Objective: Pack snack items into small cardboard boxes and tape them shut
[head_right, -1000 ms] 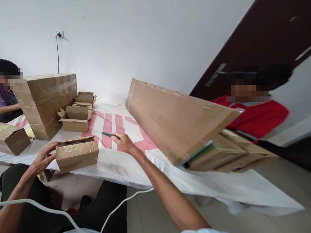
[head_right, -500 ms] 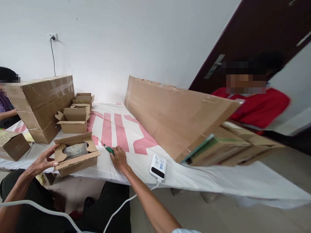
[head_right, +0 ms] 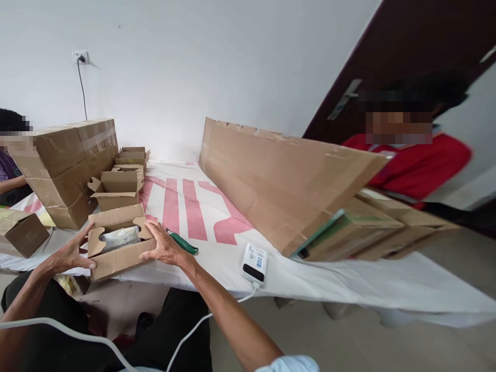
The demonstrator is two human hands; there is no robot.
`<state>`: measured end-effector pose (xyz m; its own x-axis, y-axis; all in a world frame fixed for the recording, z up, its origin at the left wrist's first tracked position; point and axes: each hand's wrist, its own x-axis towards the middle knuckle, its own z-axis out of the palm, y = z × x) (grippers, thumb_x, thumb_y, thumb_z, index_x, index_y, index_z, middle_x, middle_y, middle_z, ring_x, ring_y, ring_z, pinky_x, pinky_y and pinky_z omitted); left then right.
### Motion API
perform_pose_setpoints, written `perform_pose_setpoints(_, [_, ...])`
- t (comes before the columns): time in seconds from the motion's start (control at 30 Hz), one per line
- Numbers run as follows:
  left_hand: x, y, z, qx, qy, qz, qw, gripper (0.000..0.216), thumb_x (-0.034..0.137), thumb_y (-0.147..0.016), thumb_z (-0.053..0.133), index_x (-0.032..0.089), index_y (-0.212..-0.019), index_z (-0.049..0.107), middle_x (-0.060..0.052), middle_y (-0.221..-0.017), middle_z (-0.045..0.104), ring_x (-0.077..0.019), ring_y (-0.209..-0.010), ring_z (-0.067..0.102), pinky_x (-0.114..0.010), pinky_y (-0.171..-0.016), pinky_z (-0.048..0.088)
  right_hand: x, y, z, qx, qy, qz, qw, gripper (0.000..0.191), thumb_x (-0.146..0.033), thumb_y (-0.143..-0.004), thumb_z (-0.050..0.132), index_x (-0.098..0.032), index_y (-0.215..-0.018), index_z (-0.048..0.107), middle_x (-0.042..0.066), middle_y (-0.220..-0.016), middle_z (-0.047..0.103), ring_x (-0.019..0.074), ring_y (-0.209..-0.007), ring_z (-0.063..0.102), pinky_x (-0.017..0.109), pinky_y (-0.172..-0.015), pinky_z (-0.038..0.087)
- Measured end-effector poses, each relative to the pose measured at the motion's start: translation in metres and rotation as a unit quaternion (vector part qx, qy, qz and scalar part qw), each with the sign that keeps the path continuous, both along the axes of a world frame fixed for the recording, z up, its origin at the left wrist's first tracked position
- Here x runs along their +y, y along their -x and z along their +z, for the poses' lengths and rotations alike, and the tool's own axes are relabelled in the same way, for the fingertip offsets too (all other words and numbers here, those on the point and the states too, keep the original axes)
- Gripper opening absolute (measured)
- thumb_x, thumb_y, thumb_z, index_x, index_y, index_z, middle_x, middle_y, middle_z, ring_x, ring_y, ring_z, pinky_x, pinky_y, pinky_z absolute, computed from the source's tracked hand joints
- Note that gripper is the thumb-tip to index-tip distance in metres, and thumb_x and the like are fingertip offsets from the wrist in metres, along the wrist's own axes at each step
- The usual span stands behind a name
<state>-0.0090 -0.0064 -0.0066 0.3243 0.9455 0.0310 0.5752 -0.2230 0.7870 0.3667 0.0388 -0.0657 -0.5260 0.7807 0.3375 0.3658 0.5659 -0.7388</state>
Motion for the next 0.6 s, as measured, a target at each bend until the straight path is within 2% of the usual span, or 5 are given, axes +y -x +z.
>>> perform_pose_setpoints(0.13, [0.007,-0.001,0.004,0.003,-0.004,-0.013,1.0,0.139,0.069,-0.061,0.096,0.03,-0.174,0.026,-0.022,-0.171,0.043,-0.0479,-0.151,0.051,-0.062,-0.114,0.054,0.0,0.006,-0.014,-0.023,-0.062,-0.038,0.997,0.13,-0.054,-0.069,0.1,-0.025,-0.174,0.029,0.019,-0.174,0.038,0.0385,-0.164,0.034,0.056,-0.134,0.033])
perform_pose_setpoints(0.23, [0.011,0.0,0.006,0.022,-0.025,-0.018,0.999,0.128,0.067,-0.061,0.096,0.029,-0.168,0.038,-0.018,-0.16,0.055,-0.044,-0.146,0.056,-0.061,-0.12,0.049,0.0,0.012,-0.019,-0.028,-0.1,-0.066,0.992,0.127,-0.046,-0.069,0.101,-0.025,-0.173,0.032,0.019,-0.172,0.043,0.0381,-0.161,0.04,0.056,-0.132,0.038])
perform_pose_setpoints(0.37, [0.017,0.005,0.003,0.091,-0.066,0.009,0.994,0.126,0.068,-0.057,0.096,0.026,-0.164,0.045,-0.018,-0.162,0.049,-0.045,-0.152,0.049,-0.061,-0.128,0.039,0.0,0.018,-0.024,-0.028,-0.15,-0.095,0.984,0.116,-0.042,-0.071,0.101,-0.023,-0.169,0.041,0.02,-0.168,0.049,0.0378,-0.157,0.047,0.055,-0.129,0.042])
perform_pose_setpoints(0.5, [0.019,0.006,0.002,0.128,-0.097,0.023,0.987,0.124,0.07,-0.053,0.096,0.026,-0.16,0.05,-0.019,-0.171,0.038,-0.0477,-0.16,0.036,-0.06,-0.129,0.037,0.001,0.02,-0.028,-0.039,-0.193,-0.109,0.974,0.108,-0.043,-0.072,0.101,-0.019,-0.163,0.05,0.022,-0.163,0.054,0.0391,-0.153,0.052,0.057,-0.128,0.044])
perform_pose_setpoints(0.6, [0.016,0.002,0.006,0.119,-0.1,-0.009,0.988,0.114,0.067,-0.06,0.093,0.024,-0.157,0.051,-0.017,-0.161,0.05,-0.042,-0.151,0.049,-0.054,-0.127,0.041,0.003,0.021,-0.028,-0.045,-0.21,-0.118,0.969,0.104,-0.044,-0.072,0.101,-0.011,-0.159,0.055,0.026,-0.16,0.056,0.0408,-0.15,0.055,0.057,-0.127,0.046])
